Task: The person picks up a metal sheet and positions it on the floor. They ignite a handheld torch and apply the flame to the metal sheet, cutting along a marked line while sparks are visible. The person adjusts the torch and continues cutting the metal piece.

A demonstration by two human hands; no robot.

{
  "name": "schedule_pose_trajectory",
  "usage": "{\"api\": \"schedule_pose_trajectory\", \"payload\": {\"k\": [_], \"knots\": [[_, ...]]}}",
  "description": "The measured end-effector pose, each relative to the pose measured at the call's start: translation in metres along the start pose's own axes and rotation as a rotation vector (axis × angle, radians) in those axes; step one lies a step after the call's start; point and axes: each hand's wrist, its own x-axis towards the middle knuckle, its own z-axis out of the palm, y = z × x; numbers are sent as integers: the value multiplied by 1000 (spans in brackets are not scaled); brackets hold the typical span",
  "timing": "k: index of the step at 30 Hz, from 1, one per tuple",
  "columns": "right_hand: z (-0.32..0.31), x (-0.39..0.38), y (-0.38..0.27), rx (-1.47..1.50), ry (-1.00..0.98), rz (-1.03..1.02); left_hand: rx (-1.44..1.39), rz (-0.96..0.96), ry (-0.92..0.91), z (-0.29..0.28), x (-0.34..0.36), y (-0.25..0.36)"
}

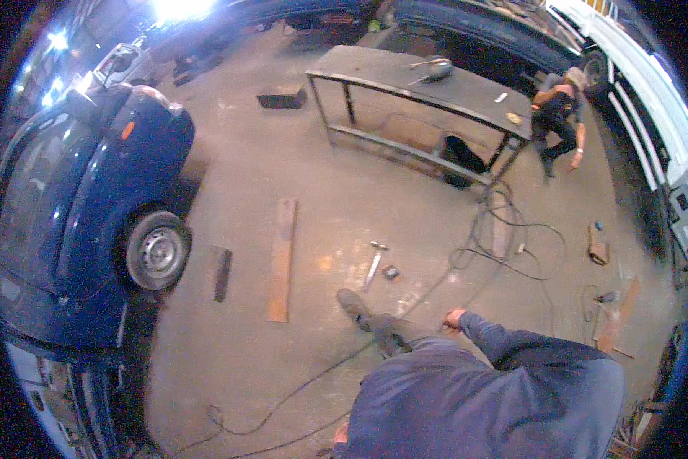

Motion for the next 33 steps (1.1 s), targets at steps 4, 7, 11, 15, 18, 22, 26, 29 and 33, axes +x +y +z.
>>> {"api": "schedule_pose_trajectory", "payload": {"k": [4, 7, 11, 15, 18, 22, 26, 29, 33], "knots": [[-35, 76, -59, 162, 66, 151, -158, -97, 25, -96, 61, -7], [-66, 119, -146, -273, 13, -62, -605, -375, 121, -183, 83, 15], [-125, 166, -238, 249, 130, 75, -1068, -362, 463, -257, 135, 80], [-157, 165, -355, 505, 155, -34, -1099, -446, 362, -286, 142, 73], [-151, 157, -423, 613, 150, -14, -1070, -442, 250, -282, 146, 7], [-114, 161, -410, 822, 235, 134, -688, -404, 52, -284, 157, -58], [-47, 164, -313, 688, 369, 357, -542, -261, -83, -325, 207, -105], [75, 150, -323, -525, 75, -117, -685, -422, -58, -424, 232, -151], [187, 149, -317, 277, 162, -7, -953, -627, 5, -524, 296, -180]]}}
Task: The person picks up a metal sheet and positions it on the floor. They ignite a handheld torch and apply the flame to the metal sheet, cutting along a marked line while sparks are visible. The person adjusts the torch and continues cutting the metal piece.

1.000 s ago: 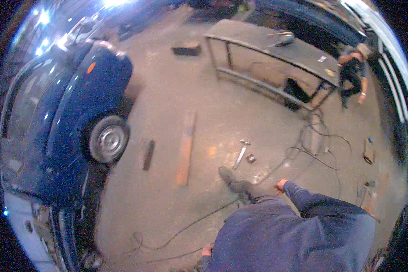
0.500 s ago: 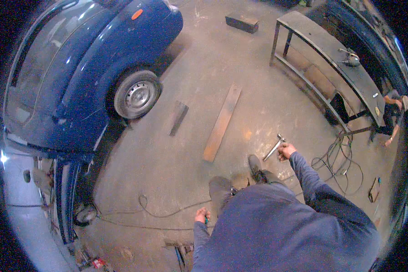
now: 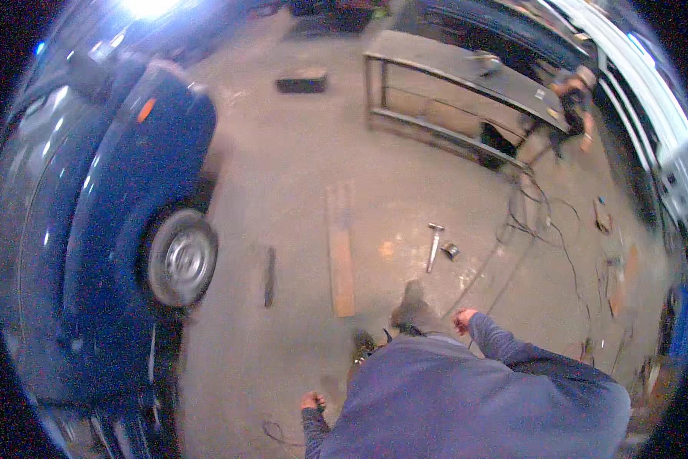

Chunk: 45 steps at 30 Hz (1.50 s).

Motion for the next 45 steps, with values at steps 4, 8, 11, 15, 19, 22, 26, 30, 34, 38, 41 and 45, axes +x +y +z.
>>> {"api": "schedule_pose_trajectory", "payload": {"k": [4, 8, 11, 15, 19, 22, 26, 30, 34, 38, 41, 45], "knots": [[64, -19, -10, 302, 161, 14, 42, 8, 28, -16, 28, 112], [63, -53, -104, 860, 202, 416, 311, 67, 47, -6, 20, 187], [53, -61, -113, 933, 284, 487, 284, 200, -21, 60, 24, 224], [58, -69, -77, 1199, 532, 438, 494, 312, -362, 172, 27, 240], [81, -80, -112, 1135, 624, 487, 596, 340, -536, 212, 36, 263], [104, -96, -118, 1490, 654, 432, 808, 283, -497, 254, 30, 278], [156, -77, -149, 1443, 717, 604, 875, 274, -520, 256, 51, 313], [248, -66, -75, 1505, 650, 752, 844, 159, -690, 288, 98, 303], [268, 17, -205, 1393, 488, 666, 993, 48, -478, 249, 113, 364], [275, 42, -206, 1457, 383, 546, 1179, 55, -582, 259, 143, 346], [231, 83, -285, 1422, 437, 553, 1363, 23, -490, 236, 142, 350], [226, 151, -299, 1535, 279, 483, 1430, -77, -440, 221, 172, 322]]}}
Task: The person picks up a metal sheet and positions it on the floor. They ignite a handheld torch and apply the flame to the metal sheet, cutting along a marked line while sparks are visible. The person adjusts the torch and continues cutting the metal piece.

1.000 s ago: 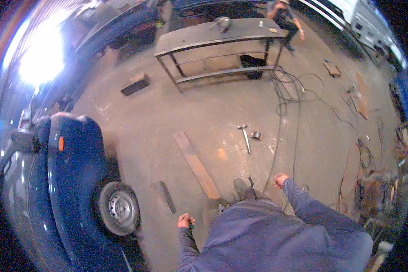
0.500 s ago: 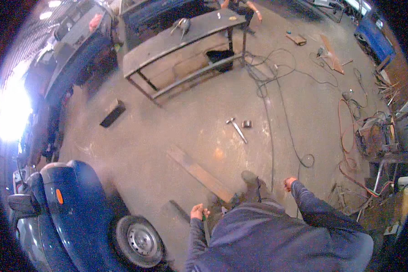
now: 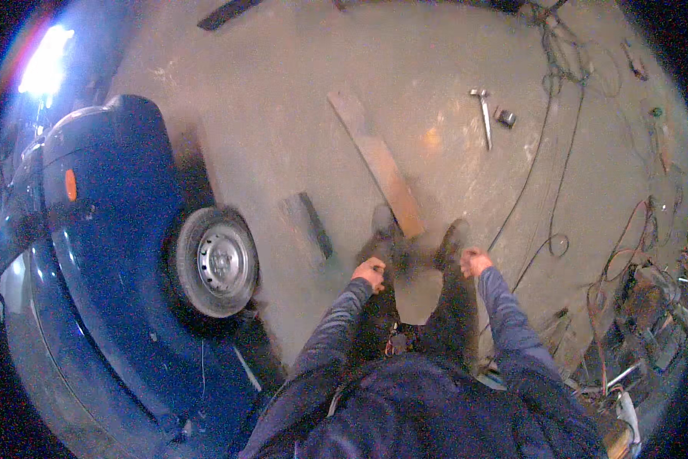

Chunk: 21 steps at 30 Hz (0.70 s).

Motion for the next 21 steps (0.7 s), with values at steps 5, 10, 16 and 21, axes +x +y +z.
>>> {"api": "schedule_pose_trajectory", "payload": {"k": [5, 10, 16, 21], "knots": [[3, 128, 16, -708, -33, -336, 487, 450, 294, 60, 67, -40], [-14, 229, 33, -138, -150, 32, 222, 244, 46, 95, 129, 15], [11, 309, 83, 217, 128, 302, -1, -12, -136, 138, 206, 26], [18, 410, 157, 554, -87, 236, -17, 99, -169, 153, 223, 44]]}}
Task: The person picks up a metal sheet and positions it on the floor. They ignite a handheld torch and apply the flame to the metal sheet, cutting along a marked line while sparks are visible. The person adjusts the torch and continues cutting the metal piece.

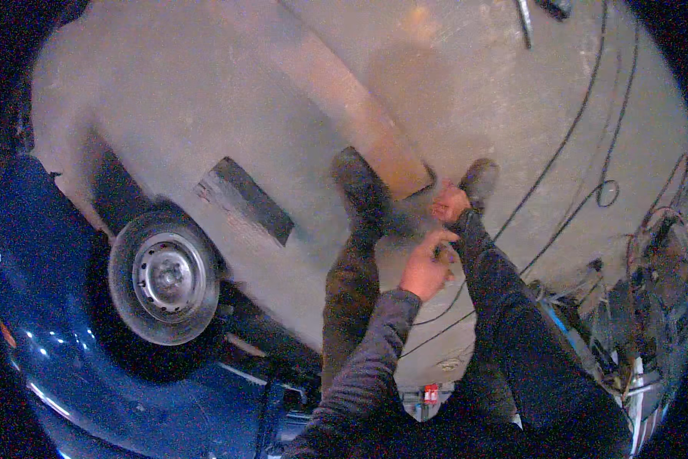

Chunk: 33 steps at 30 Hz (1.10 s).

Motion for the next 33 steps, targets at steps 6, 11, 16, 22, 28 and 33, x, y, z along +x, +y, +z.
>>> {"api": "schedule_pose_trajectory", "payload": {"k": [6, 11, 16, 22, 28, 33], "knots": [[-5, 95, 25, 279, -38, 28, -45, 7, -43, -12, -3, -24], [1, 119, 50, 311, 77, -49, 3, -103, -87, -19, -18, -28], [-48, 140, 71, 464, -69, -136, 93, -6, -162, -18, -24, -47], [48, 50, 69, 370, 109, -151, 98, -10, -91, -22, -20, -67], [73, 9, 89, 360, 339, -397, 48, -22, -119, -18, -8, -65], [25, 43, 130, -85, 457, -680, 112, -13, -165, -9, -14, -37]]}}
